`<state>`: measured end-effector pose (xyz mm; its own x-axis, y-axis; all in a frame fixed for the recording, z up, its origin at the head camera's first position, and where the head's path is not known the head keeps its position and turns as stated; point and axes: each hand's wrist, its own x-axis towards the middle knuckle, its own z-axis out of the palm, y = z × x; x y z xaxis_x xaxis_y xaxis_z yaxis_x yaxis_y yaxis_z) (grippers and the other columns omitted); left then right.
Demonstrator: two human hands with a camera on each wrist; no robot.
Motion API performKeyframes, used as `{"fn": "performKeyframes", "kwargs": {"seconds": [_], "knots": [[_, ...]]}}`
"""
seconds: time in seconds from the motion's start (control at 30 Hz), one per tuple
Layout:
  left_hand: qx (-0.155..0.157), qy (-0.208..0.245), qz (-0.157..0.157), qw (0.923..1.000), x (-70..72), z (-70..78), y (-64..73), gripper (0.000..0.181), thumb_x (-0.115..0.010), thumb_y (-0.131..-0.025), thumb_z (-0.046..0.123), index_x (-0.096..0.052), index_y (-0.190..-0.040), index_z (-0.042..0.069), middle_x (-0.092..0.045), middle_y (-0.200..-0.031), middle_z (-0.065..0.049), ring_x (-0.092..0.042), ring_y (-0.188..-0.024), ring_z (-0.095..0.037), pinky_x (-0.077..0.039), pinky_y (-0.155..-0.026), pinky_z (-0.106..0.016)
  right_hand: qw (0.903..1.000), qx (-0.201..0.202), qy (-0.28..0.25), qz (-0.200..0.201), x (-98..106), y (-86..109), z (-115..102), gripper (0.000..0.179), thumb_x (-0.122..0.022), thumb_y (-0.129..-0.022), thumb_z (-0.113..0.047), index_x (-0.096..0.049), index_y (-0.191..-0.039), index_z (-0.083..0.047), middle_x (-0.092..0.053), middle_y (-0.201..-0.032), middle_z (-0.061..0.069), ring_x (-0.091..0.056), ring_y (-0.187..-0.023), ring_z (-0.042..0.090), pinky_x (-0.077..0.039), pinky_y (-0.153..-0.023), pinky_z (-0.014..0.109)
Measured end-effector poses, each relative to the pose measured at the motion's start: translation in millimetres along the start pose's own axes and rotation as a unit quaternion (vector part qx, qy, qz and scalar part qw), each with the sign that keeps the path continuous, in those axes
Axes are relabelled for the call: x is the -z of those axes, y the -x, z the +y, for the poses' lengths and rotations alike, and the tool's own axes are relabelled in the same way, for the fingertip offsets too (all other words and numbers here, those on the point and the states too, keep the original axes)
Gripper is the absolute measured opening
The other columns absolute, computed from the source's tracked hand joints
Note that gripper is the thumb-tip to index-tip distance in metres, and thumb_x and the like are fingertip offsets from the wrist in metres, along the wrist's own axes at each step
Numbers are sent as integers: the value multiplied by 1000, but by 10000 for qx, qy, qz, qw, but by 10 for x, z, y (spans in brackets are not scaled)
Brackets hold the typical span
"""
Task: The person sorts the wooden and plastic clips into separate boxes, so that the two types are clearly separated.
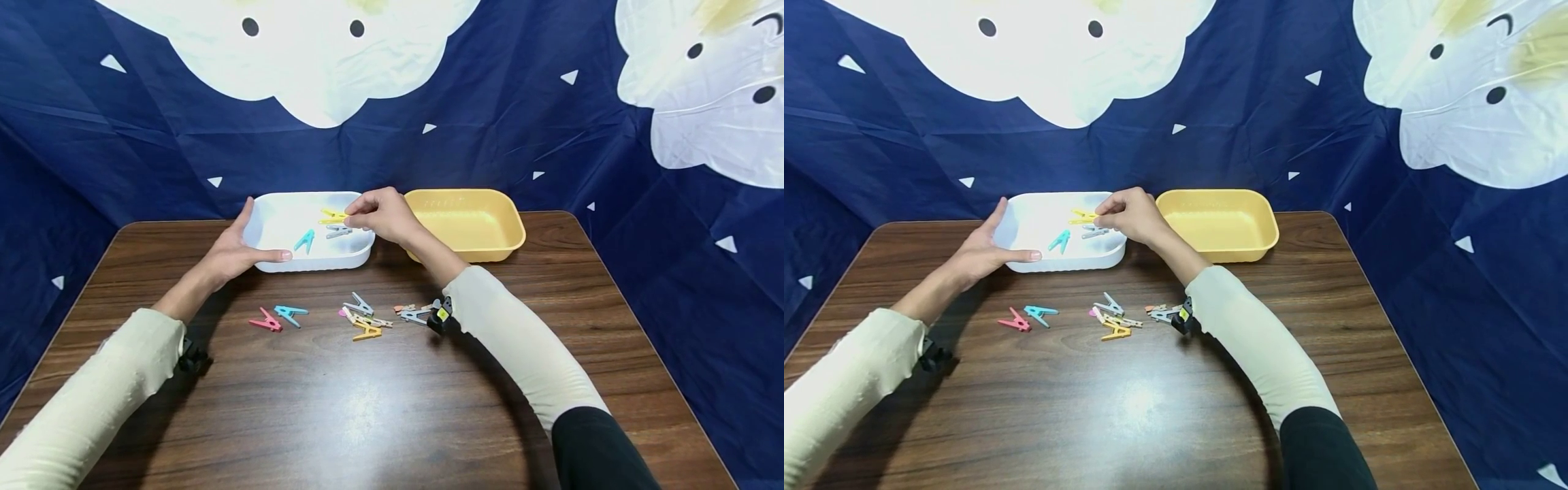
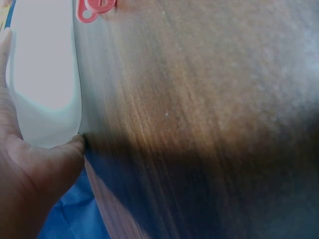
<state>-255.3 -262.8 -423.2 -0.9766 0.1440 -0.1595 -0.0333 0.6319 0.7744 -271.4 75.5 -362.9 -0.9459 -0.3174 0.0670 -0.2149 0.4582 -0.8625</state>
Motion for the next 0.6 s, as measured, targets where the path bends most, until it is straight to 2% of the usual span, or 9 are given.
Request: {"fn": "performKeyframes", "kwargs": {"seconds": [0.33, 0.6], "knots": [[15, -10, -35, 10000, 3, -6, 0, 153, -100, -86, 49, 23, -176, 37, 16, -190, -6, 9, -178, -39, -6, -143, -69, 9998, -167, 86, -29, -43, -25, 15, 13, -90, -98, -16, -89, -109, -9, -83, -99, 5, -70, -88, 13, -58, -76, 22], [30, -56, -61, 10000, 10, 11, 0, 153, -99, -86, 50, 24, -176, 36, 16, -190, -6, 9, -178, -40, -6, -142, -70, 9999, -108, 80, -26, 43, 74, 46, 14, -90, -98, -14, -88, -110, -7, -83, -100, 6, -67, -91, 13, -54, -78, 22]]}}
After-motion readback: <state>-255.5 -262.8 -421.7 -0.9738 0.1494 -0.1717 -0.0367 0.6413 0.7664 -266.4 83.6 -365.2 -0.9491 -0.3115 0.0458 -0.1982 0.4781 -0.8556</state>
